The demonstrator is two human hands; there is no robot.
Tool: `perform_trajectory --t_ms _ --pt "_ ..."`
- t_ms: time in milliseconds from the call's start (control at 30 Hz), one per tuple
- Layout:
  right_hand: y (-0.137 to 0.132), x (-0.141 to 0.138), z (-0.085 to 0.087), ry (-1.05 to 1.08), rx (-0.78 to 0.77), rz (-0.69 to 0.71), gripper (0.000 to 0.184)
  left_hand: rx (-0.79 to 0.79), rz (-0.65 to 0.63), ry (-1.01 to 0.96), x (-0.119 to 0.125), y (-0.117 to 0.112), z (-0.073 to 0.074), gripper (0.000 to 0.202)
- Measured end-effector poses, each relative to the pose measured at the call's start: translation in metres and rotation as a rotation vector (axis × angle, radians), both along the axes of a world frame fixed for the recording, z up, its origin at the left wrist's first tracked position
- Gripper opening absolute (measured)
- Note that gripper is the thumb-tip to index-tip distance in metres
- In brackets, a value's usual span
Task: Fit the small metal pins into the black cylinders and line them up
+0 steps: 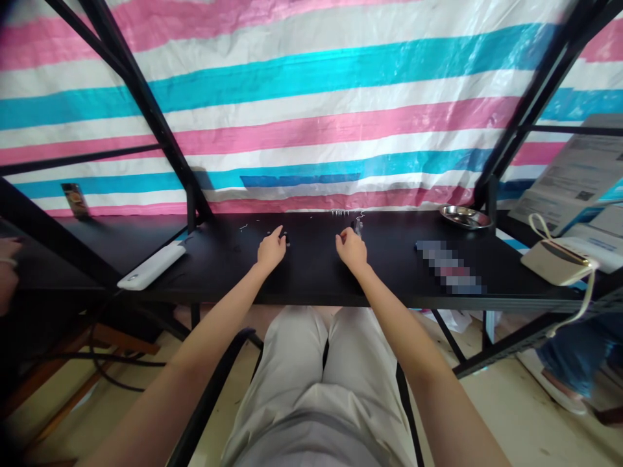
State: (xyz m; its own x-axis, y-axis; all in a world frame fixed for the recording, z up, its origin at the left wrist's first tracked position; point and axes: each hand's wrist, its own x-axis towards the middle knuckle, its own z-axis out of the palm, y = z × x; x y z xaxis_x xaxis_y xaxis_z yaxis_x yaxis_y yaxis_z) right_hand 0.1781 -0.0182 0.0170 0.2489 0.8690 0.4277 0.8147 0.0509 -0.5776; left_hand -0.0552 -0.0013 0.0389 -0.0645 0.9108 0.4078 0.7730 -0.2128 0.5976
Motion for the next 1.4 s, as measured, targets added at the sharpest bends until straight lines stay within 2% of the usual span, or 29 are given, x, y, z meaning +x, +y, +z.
perform_trajectory --t_ms 167,300,400,600,700,900,1033,1167,1400 --pt "0.001 -0.016 -0.009 0.034 0.095 0.132 0.017 -0.054 -0.054 0.082 0.003 0.010 0.001 0.042" --pt "0.001 -0.015 -0.015 0.035 0.133 0.202 0.017 -0.038 -0.060 0.041 0.006 0.020 -0.004 0.022" --pt "0.000 -0.013 -0.017 0.043 0.152 0.214 0.018 -0.036 -0.052 -0.138 0.013 0.024 -0.009 0.008" --pt "-0.002 -0.013 -0.018 0.092 0.172 0.248 0.021 -0.177 -0.208 -0.701 0.051 0.013 -0.016 0.010" --pt "-0.003 -0.013 -0.018 0.124 0.177 0.260 0.024 -0.215 -0.277 -0.805 0.067 0.000 -0.019 0.008" --pt "-0.013 -0.017 -0.013 0.087 0.173 0.331 0.031 -0.296 -0.453 -0.822 0.072 -0.016 -0.028 0.008" --pt "-0.017 -0.018 -0.011 0.020 0.139 0.307 0.035 -0.312 -0.536 -0.807 0.071 -0.021 -0.028 0.008" --pt "-0.016 -0.017 -0.012 -0.060 0.088 0.287 0.036 -0.334 -0.552 -0.796 0.071 -0.023 -0.026 0.009" --pt "-0.013 -0.015 -0.016 -0.065 0.135 0.298 0.037 -0.325 -0.581 -0.783 0.071 -0.023 -0.028 0.010"
